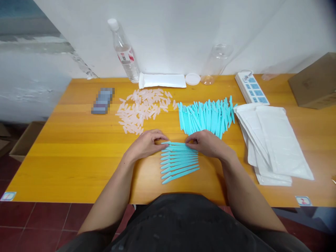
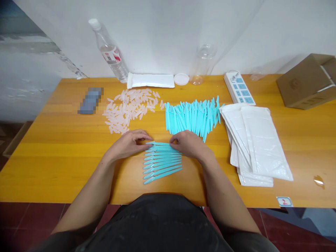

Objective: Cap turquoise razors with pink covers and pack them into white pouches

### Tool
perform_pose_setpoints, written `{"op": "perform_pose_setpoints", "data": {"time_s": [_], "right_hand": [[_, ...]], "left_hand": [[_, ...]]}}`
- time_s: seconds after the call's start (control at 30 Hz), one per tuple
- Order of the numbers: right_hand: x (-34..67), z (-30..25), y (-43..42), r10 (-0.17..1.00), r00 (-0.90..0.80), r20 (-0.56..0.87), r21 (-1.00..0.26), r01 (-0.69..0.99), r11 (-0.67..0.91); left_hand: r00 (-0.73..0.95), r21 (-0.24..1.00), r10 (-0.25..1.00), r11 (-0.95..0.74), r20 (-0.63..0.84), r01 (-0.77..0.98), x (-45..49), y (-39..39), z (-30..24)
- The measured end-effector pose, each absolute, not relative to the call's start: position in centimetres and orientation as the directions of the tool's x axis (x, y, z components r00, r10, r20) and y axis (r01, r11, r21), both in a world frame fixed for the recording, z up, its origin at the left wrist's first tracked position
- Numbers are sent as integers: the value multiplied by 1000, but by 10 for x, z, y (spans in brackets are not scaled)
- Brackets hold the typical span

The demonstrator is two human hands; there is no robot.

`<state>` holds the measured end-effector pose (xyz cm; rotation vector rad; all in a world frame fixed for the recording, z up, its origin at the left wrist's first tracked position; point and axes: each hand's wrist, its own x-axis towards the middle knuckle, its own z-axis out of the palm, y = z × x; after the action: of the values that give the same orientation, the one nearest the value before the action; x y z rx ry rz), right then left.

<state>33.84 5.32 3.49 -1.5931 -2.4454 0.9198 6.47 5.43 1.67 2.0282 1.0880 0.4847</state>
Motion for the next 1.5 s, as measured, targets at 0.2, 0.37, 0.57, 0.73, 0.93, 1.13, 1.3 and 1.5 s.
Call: {"op": "perform_pose_setpoints", "data": {"time_s": [0.2,0.37,0.57,0.73,0.93,1.13,1.3,1.5], "right_hand": [[342,35,55,852,-466,-240,-544,791,279],[343,35,55,846,-479,-234,-557,779,287],[340,38,55,860,-460,-219,-521,801,296],[337,36,54,887,-426,-180,-483,823,297],[337,32,53,873,-434,-221,-450,840,303],[337,30,50,859,-429,-278,-364,875,320],[338,30,49,863,-417,-285,-345,885,313],[345,31,53,890,-394,-231,-399,872,283]], "left_hand": [[666,707,746,-476,8,524,66,52,15],[655,767,755,-436,27,471,66,57,11],[548,726,831,-434,94,533,72,67,2],[522,653,845,-460,114,602,73,63,-2],[607,639,793,-493,50,590,66,56,8],[643,619,766,-501,-8,604,65,52,16],[645,608,764,-501,-24,616,66,52,13],[640,618,769,-505,3,603,65,53,11]]}}
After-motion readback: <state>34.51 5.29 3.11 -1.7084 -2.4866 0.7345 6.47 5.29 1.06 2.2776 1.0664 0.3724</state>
